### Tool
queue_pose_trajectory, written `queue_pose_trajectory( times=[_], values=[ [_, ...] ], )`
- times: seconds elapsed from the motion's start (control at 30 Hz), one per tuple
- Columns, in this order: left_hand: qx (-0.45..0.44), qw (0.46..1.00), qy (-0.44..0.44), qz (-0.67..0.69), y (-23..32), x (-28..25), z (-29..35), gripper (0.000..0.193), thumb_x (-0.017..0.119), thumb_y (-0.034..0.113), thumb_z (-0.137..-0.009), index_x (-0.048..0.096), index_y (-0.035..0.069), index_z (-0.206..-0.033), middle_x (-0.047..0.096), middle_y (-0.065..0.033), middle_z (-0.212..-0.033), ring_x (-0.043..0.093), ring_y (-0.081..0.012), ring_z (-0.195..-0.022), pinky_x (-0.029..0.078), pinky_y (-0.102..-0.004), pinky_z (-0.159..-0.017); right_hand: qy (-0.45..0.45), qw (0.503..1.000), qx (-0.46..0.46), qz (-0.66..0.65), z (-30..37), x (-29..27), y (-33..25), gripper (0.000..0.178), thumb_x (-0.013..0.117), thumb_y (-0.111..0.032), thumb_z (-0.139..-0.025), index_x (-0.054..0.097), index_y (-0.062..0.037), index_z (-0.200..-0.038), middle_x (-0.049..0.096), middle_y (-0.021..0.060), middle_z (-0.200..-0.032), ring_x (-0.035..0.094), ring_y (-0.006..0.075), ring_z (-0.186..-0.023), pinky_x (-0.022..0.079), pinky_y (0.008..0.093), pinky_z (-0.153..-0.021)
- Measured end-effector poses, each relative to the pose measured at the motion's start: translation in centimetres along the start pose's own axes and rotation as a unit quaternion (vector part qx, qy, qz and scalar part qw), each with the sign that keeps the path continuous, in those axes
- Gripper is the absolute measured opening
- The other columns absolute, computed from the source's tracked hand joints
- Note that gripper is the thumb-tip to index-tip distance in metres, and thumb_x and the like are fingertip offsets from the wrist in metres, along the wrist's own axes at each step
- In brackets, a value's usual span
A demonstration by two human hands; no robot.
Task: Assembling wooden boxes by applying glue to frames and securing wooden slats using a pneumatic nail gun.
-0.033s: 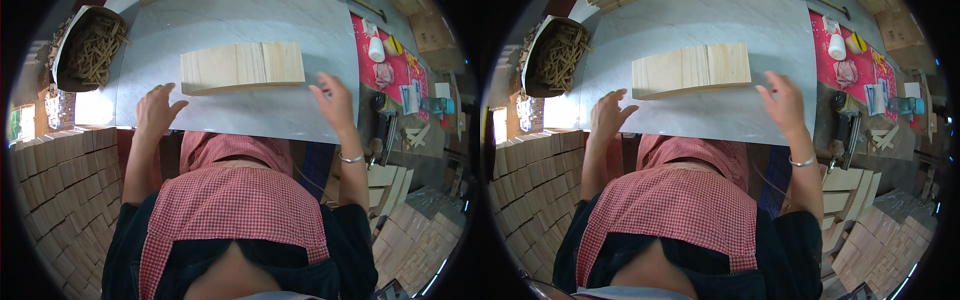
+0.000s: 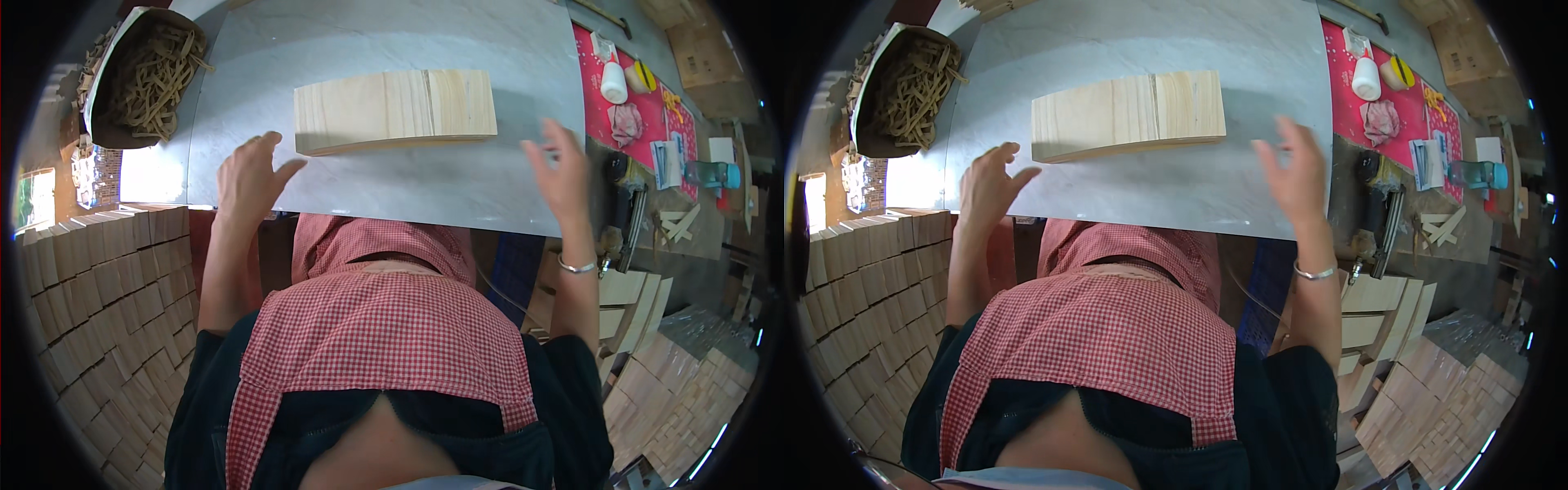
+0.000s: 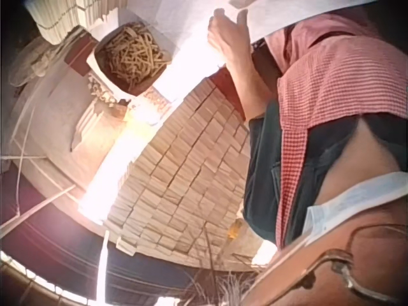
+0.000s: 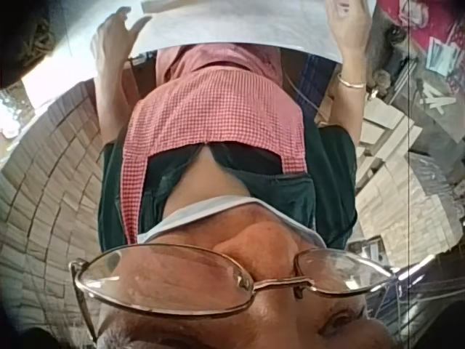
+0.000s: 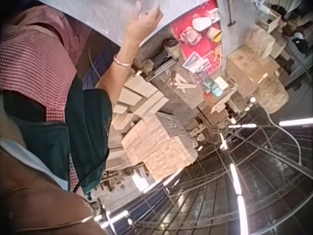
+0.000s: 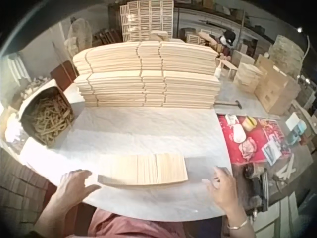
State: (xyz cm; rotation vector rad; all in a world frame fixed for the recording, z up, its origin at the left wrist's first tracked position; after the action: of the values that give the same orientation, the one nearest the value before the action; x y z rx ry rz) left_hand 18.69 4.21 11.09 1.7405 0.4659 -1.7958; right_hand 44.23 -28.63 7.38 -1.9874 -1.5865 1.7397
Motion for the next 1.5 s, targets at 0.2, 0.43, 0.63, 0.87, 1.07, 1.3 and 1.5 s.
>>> queue_pose_trajectory(
  times=[0.2, 0.43, 0.63, 0.87, 1.07, 1.3, 1.5],
  values=[
    [0.298, 0.939, 0.167, 0.033, 10.1, -0.4, -2.8, 0.048, 0.080, 0.044, -0.079, 0.067, 0.007, -0.106, 0.050, -0.0131, -0.145, 0.050, -0.0321, -0.128, 0.039, -0.0531, -0.108, 0.107, 0.912, 0.147, 0.367, 5.3, -10.4, 11.7, 0.054, 0.076, -0.027, -0.085, 0.058, 0.0026, -0.126, 0.062, 0.0231, -0.106, 0.061, 0.0406, -0.096, 0.050, 0.0467, -0.089],
    [0.334, 0.933, 0.112, 0.079, 16.4, 5.5, -7.3, 0.062, 0.083, 0.050, -0.071, 0.064, 0.006, -0.111, 0.053, -0.0132, -0.142, 0.050, -0.0326, -0.130, 0.034, -0.0552, -0.112, 0.041, 0.887, 0.233, 0.398, 6.3, -11.4, 16.1, 0.064, 0.078, -0.034, -0.082, 0.054, 0.0063, -0.126, 0.063, 0.0267, -0.109, 0.062, 0.0447, -0.098, 0.051, 0.0494, -0.090],
    [0.329, 0.933, 0.090, 0.111, 16.5, 7.0, -7.9, 0.064, 0.082, 0.048, -0.070, 0.063, 0.007, -0.115, 0.059, -0.0126, -0.134, 0.055, -0.0300, -0.121, 0.035, -0.0513, -0.111, -0.009, 0.862, 0.320, 0.394, 7.0, -12.7, 20.3, 0.060, 0.077, -0.031, -0.082, 0.056, 0.0079, -0.122, 0.067, 0.0248, -0.101, 0.068, 0.0410, -0.087, 0.054, 0.0466, -0.081],
    [0.321, 0.931, 0.123, 0.126, 16.4, 7.2, -7.8, 0.064, 0.079, 0.047, -0.069, 0.064, 0.007, -0.117, 0.061, -0.0120, -0.130, 0.057, -0.0282, -0.116, 0.035, -0.0471, -0.110, -0.032, 0.836, 0.482, 0.261, 4.2, -14.5, 15.8, 0.045, 0.076, -0.023, -0.081, 0.060, 0.0091, -0.109, 0.071, 0.0186, -0.083, 0.066, 0.0311, -0.063, 0.056, 0.0387, -0.067],
    [0.316, 0.933, 0.118, 0.127, 16.3, 7.1, -7.6, 0.065, 0.078, 0.048, -0.069, 0.064, 0.007, -0.118, 0.062, -0.0116, -0.128, 0.058, -0.0279, -0.115, 0.035, -0.0469, -0.109, -0.021, 0.922, 0.381, 0.059, 3.0, -11.6, 1.3, 0.029, 0.078, -0.017, -0.082, 0.066, 0.0054, -0.095, 0.067, 0.0075, -0.068, 0.058, 0.0164, -0.049, 0.048, 0.0281, -0.050],
    [0.316, 0.932, 0.128, 0.123, 16.3, 7.3, -7.8, 0.066, 0.078, 0.049, -0.069, 0.064, 0.007, -0.117, 0.063, -0.0118, -0.127, 0.058, -0.0276, -0.114, 0.036, -0.0472, -0.108, -0.148, 0.963, 0.224, -0.005, -0.1, -6.0, -7.6, 0.019, 0.079, -0.013, -0.084, 0.068, 0.0023, -0.088, 0.064, 0.0035, -0.066, 0.049, 0.0098, -0.043, 0.040, 0.0246, -0.041],
    [0.317, 0.933, 0.128, 0.118, 16.4, 7.2, -7.7, 0.066, 0.079, 0.050, -0.069, 0.065, 0.007, -0.116, 0.063, -0.0122, -0.126, 0.058, -0.0275, -0.113, 0.036, -0.0475, -0.107, -0.169, 0.948, 0.270, 0.002, -0.9, -5.2, -8.5, 0.018, 0.078, -0.012, -0.085, 0.069, 0.0026, -0.090, 0.065, 0.0032, -0.068, 0.047, 0.0093, -0.041, 0.038, 0.0245, -0.039]
  ],
)
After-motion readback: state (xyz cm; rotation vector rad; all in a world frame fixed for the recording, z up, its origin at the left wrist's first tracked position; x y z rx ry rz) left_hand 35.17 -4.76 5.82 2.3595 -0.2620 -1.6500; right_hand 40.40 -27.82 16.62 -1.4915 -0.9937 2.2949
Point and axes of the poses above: each hand's wrist, its own z-axis away from the middle knuckle, its own x-axis out of the palm, y = z × x, the point moved 5 cm from there along -z, towards the middle knuckle
